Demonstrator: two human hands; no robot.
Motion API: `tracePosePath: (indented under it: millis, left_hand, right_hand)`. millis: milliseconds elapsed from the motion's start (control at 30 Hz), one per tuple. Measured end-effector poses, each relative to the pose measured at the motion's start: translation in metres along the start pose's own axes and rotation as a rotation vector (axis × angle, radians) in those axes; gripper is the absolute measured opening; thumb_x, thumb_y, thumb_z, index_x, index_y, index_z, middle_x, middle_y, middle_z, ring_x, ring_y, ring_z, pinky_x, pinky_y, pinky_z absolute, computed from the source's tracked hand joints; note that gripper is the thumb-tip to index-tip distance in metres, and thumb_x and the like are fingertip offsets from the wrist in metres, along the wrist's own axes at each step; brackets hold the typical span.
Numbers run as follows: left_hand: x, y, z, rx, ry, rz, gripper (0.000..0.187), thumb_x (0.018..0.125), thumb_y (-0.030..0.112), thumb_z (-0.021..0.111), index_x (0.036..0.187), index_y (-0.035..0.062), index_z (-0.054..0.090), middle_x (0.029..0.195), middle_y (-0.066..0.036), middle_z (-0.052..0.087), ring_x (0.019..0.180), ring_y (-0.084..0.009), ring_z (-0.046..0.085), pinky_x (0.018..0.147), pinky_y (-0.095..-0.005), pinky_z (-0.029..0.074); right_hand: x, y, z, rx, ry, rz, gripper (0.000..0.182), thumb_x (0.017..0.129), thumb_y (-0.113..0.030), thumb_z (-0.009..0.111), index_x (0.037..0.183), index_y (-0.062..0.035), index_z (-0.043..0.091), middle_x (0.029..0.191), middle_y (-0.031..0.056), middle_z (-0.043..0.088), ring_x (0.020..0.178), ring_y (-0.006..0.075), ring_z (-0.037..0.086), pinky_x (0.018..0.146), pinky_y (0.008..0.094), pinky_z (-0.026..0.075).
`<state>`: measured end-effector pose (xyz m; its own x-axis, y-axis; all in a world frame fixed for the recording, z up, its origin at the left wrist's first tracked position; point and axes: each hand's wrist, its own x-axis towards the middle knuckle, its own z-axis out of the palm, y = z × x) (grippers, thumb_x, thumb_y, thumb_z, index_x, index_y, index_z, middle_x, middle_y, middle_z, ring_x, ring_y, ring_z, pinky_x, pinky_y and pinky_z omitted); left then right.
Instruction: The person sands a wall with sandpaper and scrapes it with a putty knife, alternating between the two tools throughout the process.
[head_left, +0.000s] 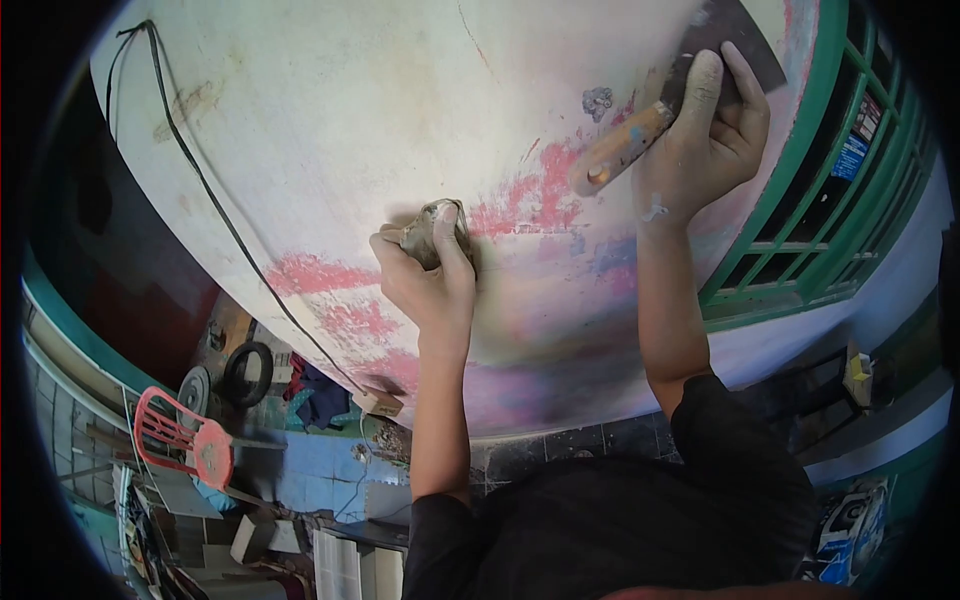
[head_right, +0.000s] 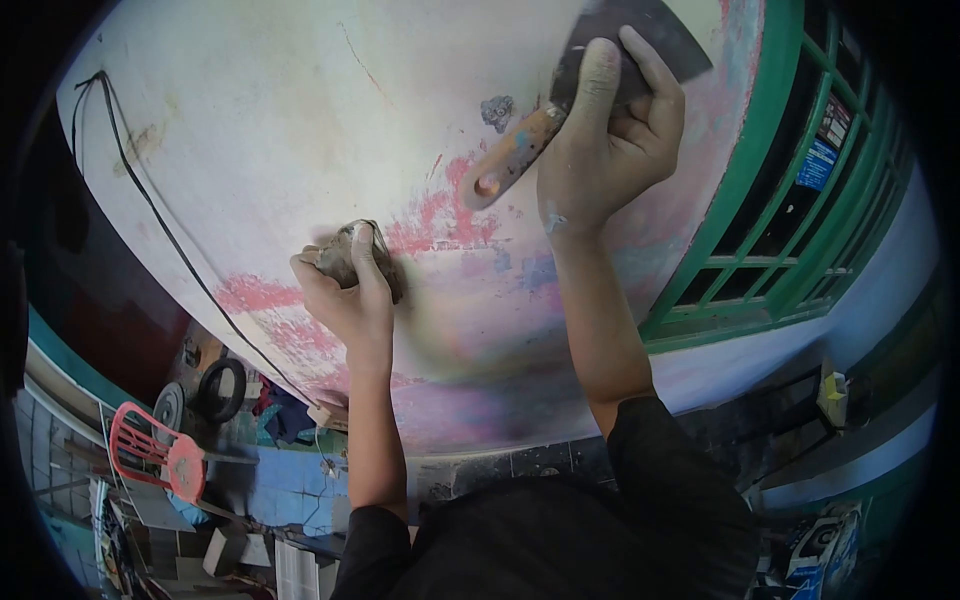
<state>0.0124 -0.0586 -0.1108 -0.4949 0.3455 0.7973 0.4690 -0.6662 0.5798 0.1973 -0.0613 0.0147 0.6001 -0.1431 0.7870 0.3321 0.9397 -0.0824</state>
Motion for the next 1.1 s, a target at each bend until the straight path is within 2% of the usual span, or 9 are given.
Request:
tracePosePath:
  millis: [133, 267, 400, 467, 533, 800, 900, 967, 1100]
  left_hand:
    - [0.031, 0.015, 0.000, 0.032, -0.039, 0.028, 0.036, 0.089, 0.018, 0.083, 0.085, 0.0028, 0.050, 0.071, -0.010, 0.061, 0.057, -0.0205, 0.058, 0.056, -0.0326, 0.049]
    - [0.045, 0.014, 0.007, -0.009, -0.004, 0.135, 0.035, 0.090, 0.017, 0.082, 0.086, 0.0029, 0.051, 0.071, -0.011, 0.062, 0.057, -0.0195, 0.058, 0.056, -0.0320, 0.049]
    - [0.043, 0.015, 0.006, -0.106, -0.012, 0.038, 0.034, 0.090, 0.017, 0.082, 0.087, 0.0030, 0.051, 0.071, -0.011, 0.063, 0.059, -0.0174, 0.059, 0.057, -0.0310, 0.049]
    - [0.044, 0.013, 0.007, -0.090, -0.017, 0.047, 0.034, 0.090, 0.017, 0.082, 0.087, 0.0029, 0.052, 0.072, -0.011, 0.064, 0.059, -0.0167, 0.060, 0.057, -0.0306, 0.049]
    - [0.044, 0.011, 0.005, -0.076, -0.035, 0.063, 0.034, 0.091, 0.018, 0.083, 0.091, 0.0018, 0.053, 0.074, -0.007, 0.067, 0.066, -0.0092, 0.058, 0.061, -0.0262, 0.049]
    - [0.043, 0.011, 0.008, -0.155, 0.006, 0.066, 0.032, 0.090, 0.017, 0.082, 0.088, 0.0021, 0.054, 0.074, -0.010, 0.066, 0.062, -0.0157, 0.061, 0.060, -0.0290, 0.050]
    - [0.042, 0.011, 0.007, -0.148, 0.011, 0.062, 0.031, 0.090, 0.017, 0.082, 0.089, 0.0022, 0.055, 0.074, -0.010, 0.066, 0.063, -0.0157, 0.062, 0.060, -0.0290, 0.050]
    - [0.043, 0.012, 0.007, -0.144, 0.015, 0.060, 0.031, 0.090, 0.017, 0.082, 0.089, 0.0023, 0.055, 0.075, -0.010, 0.066, 0.063, -0.0158, 0.062, 0.061, -0.0290, 0.050]
    - [0.042, 0.008, 0.009, -0.147, 0.026, 0.082, 0.033, 0.090, 0.016, 0.083, 0.088, 0.0024, 0.053, 0.078, -0.010, 0.065, 0.066, -0.0164, 0.063, 0.062, -0.0293, 0.051]
  right_hand:
    - [0.006, -0.010, 0.005, -0.034, 0.244, -0.044, 0.024, 0.100, -0.007, 0.070, 0.118, 0.0066, 0.064, 0.087, 0.0089, 0.071, 0.076, 0.0089, 0.070, 0.062, 0.0184, 0.054]
    - [0.001, -0.011, 0.001, -0.059, 0.329, -0.045, 0.024, 0.100, -0.009, 0.070, 0.115, 0.0089, 0.064, 0.095, 0.0118, 0.070, 0.076, 0.0124, 0.069, 0.064, 0.0197, 0.058]
    - [0.000, -0.002, -0.010, -0.129, 0.367, -0.024, 0.023, 0.100, -0.009, 0.070, 0.112, 0.0089, 0.064, 0.097, 0.0124, 0.070, 0.080, 0.0135, 0.069, 0.066, 0.0218, 0.060]
    - [0.002, 0.002, -0.009, -0.094, 0.401, -0.042, 0.020, 0.100, -0.012, 0.070, 0.108, 0.0057, 0.067, 0.094, 0.0072, 0.069, 0.075, 0.0091, 0.064, 0.058, 0.0203, 0.053]
    - [0.000, 0.001, -0.007, -0.080, 0.408, -0.007, 0.020, 0.100, -0.012, 0.071, 0.108, 0.0062, 0.067, 0.095, 0.0076, 0.069, 0.076, 0.0093, 0.064, 0.059, 0.0207, 0.054]
    - [-0.017, -0.003, -0.001, -0.117, 0.424, -0.018, 0.023, 0.098, -0.009, 0.072, 0.110, 0.0095, 0.067, 0.095, 0.0091, 0.070, 0.078, 0.0112, 0.065, 0.065, 0.0217, 0.054]
    - [-0.037, -0.024, -0.010, -0.266, 0.395, 0.120, 0.029, 0.099, -0.011, 0.072, 0.120, 0.0084, 0.066, 0.095, 0.0077, 0.070, 0.072, 0.0101, 0.062, 0.060, 0.0211, 0.051]
    - [-0.058, -0.041, -0.020, -0.219, 0.345, 0.444, 0.033, 0.100, -0.008, 0.070, 0.130, 0.0036, 0.063, 0.099, 0.0073, 0.071, 0.061, 0.0054, 0.055, 0.047, 0.0207, 0.041]
    - [-0.111, -0.070, -0.037, -0.259, 0.189, 0.622, 0.049, 0.105, -0.012, 0.063, 0.149, 0.0001, 0.049, 0.096, 0.0062, 0.067, 0.064, 0.0068, 0.052, 0.052, 0.0223, 0.042]
